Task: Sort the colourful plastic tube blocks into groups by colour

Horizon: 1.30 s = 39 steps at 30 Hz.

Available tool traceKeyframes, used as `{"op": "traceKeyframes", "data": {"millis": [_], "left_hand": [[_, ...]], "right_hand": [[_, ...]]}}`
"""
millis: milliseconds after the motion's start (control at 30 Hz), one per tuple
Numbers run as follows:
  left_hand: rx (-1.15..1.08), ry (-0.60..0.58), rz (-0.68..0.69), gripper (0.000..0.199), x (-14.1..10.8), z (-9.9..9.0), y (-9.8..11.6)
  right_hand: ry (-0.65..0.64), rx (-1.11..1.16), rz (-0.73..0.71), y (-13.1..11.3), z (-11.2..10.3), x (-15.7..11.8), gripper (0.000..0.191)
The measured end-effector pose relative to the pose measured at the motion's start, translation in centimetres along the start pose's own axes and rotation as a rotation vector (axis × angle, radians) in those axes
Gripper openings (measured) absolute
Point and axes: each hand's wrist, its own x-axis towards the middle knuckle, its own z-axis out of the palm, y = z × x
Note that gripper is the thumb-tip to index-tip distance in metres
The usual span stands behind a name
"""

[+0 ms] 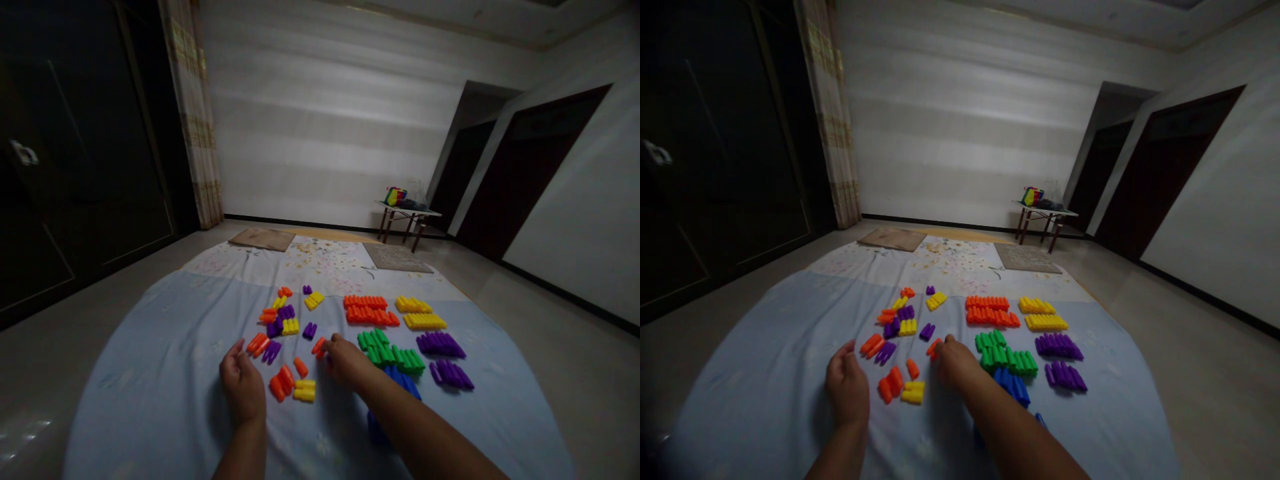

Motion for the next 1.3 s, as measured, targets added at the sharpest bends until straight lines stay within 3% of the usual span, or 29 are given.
{"op": "traceKeyframes", "data": {"millis": [167,333,600,667,833,1033,1300], "left_hand": [[-0.09,0.081,0.041,0.038,-0.1,0.5,-0.3],[-0.1,0.056,0.026,0.036,-0.1,0.6,-0.3],[-0.123,0.013,0.02,0.035,-0.1,0.3,0.2],[-0.113,0.012,0.019,0.035,0.1,0.3,0.1],[-0.087,-0.001,0.012,0.037,0.5,0.5,-0.5],[-0.039,0.017,-0.01,0.036,0.6,0.5,-0.2],[-0.02,0.018,0.0,0.037,0.4,0.5,-0.5]], "right_hand": [[0.095,0.168,-0.047,-1.5,0.0,-0.8,0.038],[0.14,0.222,-0.069,-3.0,-1.0,-2.5,0.034],[0.084,0.074,-0.069,-6.9,1.1,1.2,0.04],[0.058,0.078,-0.104,-6.8,1.1,1.3,0.038],[0.196,0.085,-0.255,-5.5,0.9,-1.4,0.032],[0.176,0.004,-0.428,-4.3,1.7,-4.4,0.026],[0.074,0.034,-0.341,-4.1,0.4,-5.8,0.031]]}}
